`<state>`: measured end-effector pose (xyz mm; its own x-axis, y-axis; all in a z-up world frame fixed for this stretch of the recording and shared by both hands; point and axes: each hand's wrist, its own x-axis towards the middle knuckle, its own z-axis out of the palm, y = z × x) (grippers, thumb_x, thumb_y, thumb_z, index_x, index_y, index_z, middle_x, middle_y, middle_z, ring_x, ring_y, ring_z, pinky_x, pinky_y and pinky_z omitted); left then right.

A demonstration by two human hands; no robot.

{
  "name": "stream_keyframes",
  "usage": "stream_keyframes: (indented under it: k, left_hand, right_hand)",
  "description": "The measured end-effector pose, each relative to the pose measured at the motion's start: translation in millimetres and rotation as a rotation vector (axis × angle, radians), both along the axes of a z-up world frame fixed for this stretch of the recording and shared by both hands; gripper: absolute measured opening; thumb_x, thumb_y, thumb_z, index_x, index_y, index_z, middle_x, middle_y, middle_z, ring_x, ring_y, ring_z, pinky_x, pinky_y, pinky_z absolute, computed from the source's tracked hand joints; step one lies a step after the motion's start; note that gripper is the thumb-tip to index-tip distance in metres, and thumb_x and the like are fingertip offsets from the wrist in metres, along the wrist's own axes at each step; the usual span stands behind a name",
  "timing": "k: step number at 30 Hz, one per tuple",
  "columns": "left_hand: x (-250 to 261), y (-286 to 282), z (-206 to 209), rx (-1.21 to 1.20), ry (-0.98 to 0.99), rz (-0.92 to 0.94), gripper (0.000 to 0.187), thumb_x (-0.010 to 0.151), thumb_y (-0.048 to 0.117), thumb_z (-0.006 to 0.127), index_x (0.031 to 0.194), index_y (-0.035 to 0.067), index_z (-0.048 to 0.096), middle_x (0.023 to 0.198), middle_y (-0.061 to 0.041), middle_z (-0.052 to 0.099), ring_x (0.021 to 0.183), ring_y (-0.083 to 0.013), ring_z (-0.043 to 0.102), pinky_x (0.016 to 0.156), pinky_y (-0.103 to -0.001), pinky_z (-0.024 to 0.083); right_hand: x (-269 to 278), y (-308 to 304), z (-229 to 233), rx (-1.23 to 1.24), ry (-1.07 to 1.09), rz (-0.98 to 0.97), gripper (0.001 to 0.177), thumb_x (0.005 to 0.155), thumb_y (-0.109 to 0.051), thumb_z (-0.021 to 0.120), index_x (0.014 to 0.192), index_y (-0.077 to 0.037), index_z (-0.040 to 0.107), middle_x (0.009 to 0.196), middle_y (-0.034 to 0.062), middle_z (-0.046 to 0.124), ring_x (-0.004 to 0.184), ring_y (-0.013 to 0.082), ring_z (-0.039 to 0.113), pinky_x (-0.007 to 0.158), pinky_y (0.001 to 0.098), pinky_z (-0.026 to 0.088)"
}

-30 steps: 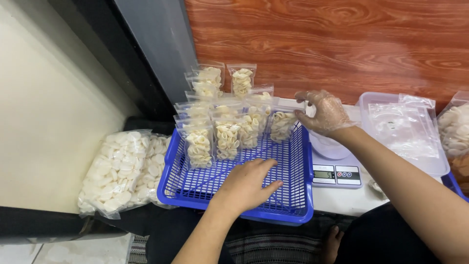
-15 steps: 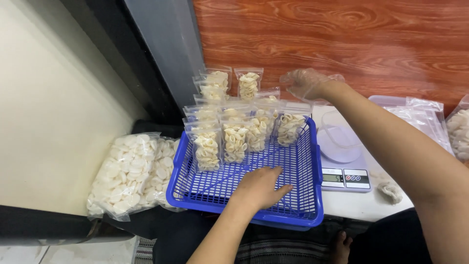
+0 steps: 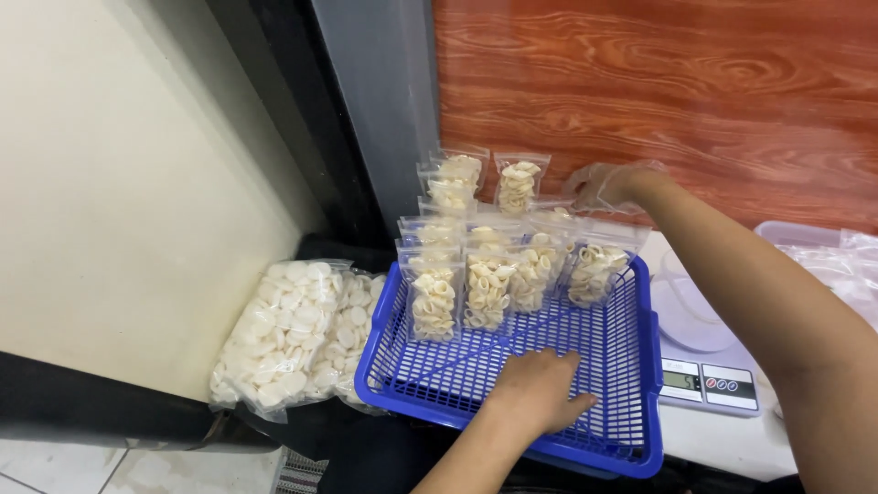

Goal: Weighing and sorting small plastic bags of snacks into a blue crate.

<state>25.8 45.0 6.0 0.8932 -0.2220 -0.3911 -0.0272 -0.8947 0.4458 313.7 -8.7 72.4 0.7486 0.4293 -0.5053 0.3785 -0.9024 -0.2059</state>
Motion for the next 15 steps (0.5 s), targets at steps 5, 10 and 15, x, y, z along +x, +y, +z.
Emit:
stream_keyframes:
  k: [5,10,15]
  left_hand:
    - [0,1,-5,-0.018,-0.037,0.005,0.058,0.099,0.049,0.054,0.136,0.005,0.054,0.123,-0.021,0.063,0.114,-0.0411,0.058,0.091,-0.059,0.048]
    - [0,-1,-4,-0.015,-0.038,0.000,0.055,0.099,0.048,0.054,0.132,0.005,0.055,0.119,-0.020,0.064,0.109,-0.0397,0.060,0.087,-0.057,0.050]
    - [5,0,-8,-0.002,-0.047,-0.004,0.055,0.099,0.048,0.054,0.133,0.005,0.054,0.119,-0.021,0.063,0.109,-0.0407,0.061,0.086,-0.057,0.051]
  right_hand:
    - [5,-3,-13,0.145,-0.008,-0.058,0.021,0.094,-0.020,0.072,0.114,-0.018,0.078,0.127,0.0035,0.071,0.115,0.0269,0.062,0.096,0.0403,0.050]
    - [5,-8,-17,0.341,0.199,-0.154,0.027,0.098,-0.013,0.065,0.125,-0.013,0.073,0.126,0.0107,0.072,0.116,0.0297,0.065,0.095,0.0414,0.055]
    - [-19,-2,10,0.265,0.328,-0.104,0.046,0.105,-0.021,0.050,0.151,-0.016,0.053,0.159,0.0073,0.051,0.149,0.0270,0.045,0.117,0.0432,0.045]
